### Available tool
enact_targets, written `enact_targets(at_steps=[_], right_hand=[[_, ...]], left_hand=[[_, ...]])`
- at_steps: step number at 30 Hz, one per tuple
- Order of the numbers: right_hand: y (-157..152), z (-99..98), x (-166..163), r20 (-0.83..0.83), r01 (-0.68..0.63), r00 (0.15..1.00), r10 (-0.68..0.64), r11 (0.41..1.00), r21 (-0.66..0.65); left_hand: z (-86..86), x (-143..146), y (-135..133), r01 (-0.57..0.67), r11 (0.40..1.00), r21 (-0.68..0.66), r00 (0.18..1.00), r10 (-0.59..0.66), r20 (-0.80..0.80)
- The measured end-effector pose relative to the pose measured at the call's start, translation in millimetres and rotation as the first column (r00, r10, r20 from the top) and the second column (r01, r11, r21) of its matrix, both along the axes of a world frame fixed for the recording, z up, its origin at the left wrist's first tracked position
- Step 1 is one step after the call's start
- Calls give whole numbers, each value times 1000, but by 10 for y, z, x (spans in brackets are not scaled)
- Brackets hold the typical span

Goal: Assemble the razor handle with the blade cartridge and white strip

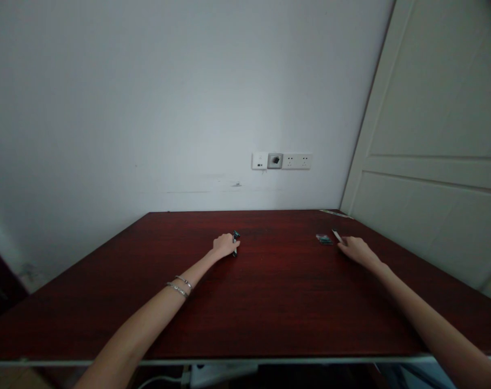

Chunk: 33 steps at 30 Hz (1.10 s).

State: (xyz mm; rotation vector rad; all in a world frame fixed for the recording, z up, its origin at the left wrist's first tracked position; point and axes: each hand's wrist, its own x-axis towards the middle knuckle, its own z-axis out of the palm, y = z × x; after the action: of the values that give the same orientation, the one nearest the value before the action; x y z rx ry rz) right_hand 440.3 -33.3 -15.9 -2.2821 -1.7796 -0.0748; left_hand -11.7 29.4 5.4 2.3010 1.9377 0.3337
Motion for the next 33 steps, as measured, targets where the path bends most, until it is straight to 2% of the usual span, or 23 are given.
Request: enact_targets(at_steps=[5,11,15,19,24,33], right_hand=[[-68,180,-404,36,16,999,-21,992,128],[-87,381,-1493,61,-194,981,185,956,220],[-100,380,-2245,76,-327,945,318,931,164],[-81,329,-2748,81,-424,905,418,902,78],[-40,286,-2991,84,-425,902,424,905,0],[-99,176,-3000,85,-446,892,443,895,10]], left_hand=[[-11,-34,-3,-37,999,-6,997,37,64],[39,-38,-60,-31,999,-30,992,34,119],[40,-48,-64,-44,999,-31,989,48,143],[20,-63,-64,-52,998,-29,989,55,139],[19,-57,-79,-63,998,-31,991,66,117],[22,-66,-89,-40,999,-27,990,43,134]])
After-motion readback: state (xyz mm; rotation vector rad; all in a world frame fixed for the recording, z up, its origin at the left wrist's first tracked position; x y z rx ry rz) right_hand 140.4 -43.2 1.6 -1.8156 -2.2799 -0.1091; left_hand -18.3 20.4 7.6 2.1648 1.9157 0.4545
